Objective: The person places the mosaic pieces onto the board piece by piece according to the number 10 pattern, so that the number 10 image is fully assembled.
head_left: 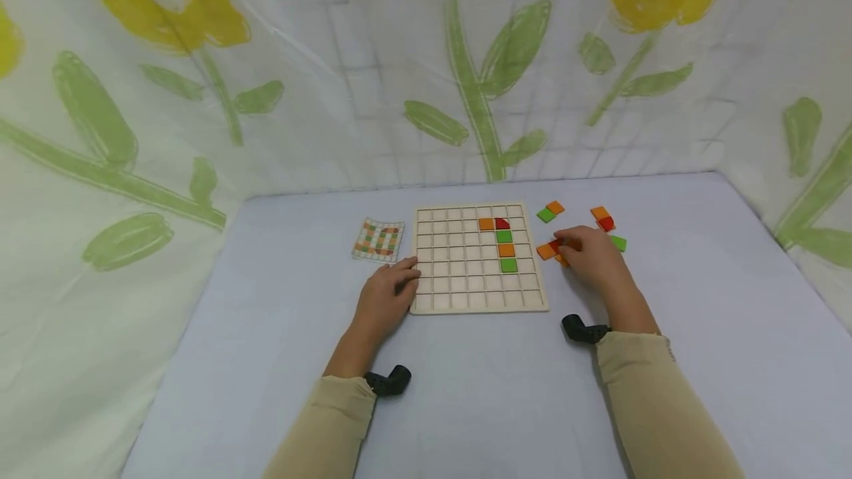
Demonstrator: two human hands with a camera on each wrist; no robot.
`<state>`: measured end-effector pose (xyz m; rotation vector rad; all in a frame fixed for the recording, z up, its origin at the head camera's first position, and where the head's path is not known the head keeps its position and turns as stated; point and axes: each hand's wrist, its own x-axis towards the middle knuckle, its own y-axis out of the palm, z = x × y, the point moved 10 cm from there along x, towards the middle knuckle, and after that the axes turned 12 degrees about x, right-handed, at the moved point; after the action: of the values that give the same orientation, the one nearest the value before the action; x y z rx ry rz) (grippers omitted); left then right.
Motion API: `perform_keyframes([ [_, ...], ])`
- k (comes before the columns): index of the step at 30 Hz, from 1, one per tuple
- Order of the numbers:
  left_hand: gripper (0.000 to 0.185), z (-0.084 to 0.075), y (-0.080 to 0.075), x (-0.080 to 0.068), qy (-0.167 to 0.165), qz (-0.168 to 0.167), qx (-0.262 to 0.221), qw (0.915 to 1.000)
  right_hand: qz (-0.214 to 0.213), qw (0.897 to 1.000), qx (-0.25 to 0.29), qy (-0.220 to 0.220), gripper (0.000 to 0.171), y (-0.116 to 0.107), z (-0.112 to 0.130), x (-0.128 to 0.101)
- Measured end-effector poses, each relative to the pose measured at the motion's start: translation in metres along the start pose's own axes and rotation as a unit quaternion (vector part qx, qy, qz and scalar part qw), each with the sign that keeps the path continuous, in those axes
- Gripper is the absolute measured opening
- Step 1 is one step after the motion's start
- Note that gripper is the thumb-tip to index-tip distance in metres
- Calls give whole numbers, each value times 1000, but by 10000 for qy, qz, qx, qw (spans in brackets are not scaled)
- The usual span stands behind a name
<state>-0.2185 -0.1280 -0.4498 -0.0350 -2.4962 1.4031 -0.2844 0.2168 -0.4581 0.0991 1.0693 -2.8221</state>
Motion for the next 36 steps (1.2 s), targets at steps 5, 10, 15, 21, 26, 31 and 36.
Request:
perform_keyframes([
  [5, 19, -4, 1, 2, 83, 7, 45, 10000, -176, 9995, 210, 125, 33, -5, -2, -6],
  [10, 20, -4, 1, 2, 54, 55, 107, 9999, -113, 9989, 379, 238, 33, -6, -3, -8],
  [15, 19, -3, -1, 1, 18, 32, 115, 9999, 126, 9986, 374, 342, 34, -7, -4, -6],
  [21, 19, -3, -1, 0, -39, 41, 136, 9999, 250, 9974, 597, 327, 37, -5, 11, -8],
  [26, 19, -3, -1, 0, -68, 55, 131, 9999, 677, 9941, 783, 309, 30, 14, 24, -8],
  [31, 19, -3, 0, 1, -57, 62, 108, 9999, 1277, 9874, 919, 161, 21, 40, 32, -9],
  [36, 19, -3, 0, 1, -106, 62, 88, 9999, 1693, 9815, 888, -56, 14, 57, 39, -11],
])
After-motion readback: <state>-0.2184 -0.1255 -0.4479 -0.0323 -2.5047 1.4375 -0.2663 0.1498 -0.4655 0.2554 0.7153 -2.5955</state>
